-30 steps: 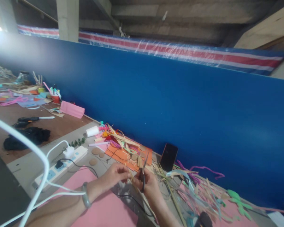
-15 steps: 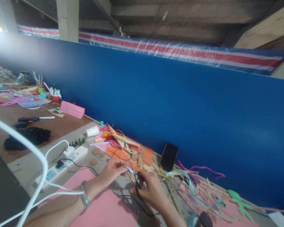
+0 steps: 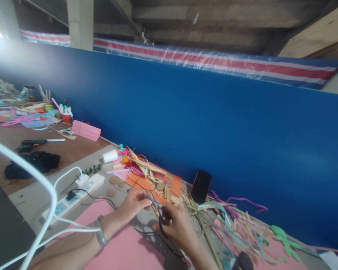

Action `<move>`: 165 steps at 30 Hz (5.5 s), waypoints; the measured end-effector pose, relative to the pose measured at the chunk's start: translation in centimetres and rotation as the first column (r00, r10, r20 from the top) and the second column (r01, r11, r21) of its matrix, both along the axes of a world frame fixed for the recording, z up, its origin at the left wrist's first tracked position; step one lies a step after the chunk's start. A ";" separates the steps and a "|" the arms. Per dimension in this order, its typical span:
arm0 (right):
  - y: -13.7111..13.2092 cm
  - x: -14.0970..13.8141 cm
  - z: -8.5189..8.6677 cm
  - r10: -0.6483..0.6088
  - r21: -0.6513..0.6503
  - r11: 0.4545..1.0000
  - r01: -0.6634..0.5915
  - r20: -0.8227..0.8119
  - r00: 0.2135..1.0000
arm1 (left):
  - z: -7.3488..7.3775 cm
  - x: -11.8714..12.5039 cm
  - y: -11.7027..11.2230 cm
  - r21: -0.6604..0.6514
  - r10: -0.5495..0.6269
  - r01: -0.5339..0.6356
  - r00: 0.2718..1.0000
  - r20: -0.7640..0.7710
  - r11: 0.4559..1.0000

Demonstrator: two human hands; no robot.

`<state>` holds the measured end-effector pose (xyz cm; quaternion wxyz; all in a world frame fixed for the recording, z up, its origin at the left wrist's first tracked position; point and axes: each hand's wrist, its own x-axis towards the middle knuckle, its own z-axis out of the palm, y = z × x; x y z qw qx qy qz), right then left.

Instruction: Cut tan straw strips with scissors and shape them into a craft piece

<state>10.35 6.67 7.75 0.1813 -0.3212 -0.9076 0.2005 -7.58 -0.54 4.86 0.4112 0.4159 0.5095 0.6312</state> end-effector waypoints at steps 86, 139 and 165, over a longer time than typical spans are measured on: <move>3.1 -0.1 -5.1 -0.184 0.007 0.983 0.184 0.087 0.979 | -2.8 -2.5 1.1 0.056 -0.035 0.161 0.509 -0.860 0.985; 0.4 -1.5 -0.8 -0.269 -0.642 0.761 -0.088 -0.437 0.858 | -0.8 0.5 0.2 -0.081 -0.024 0.018 0.997 -0.075 0.997; 0.7 -1.2 -1.4 -0.407 -0.662 0.749 -0.044 -0.511 0.757 | -1.5 0.0 0.7 -0.052 -0.084 0.084 0.996 -0.007 0.995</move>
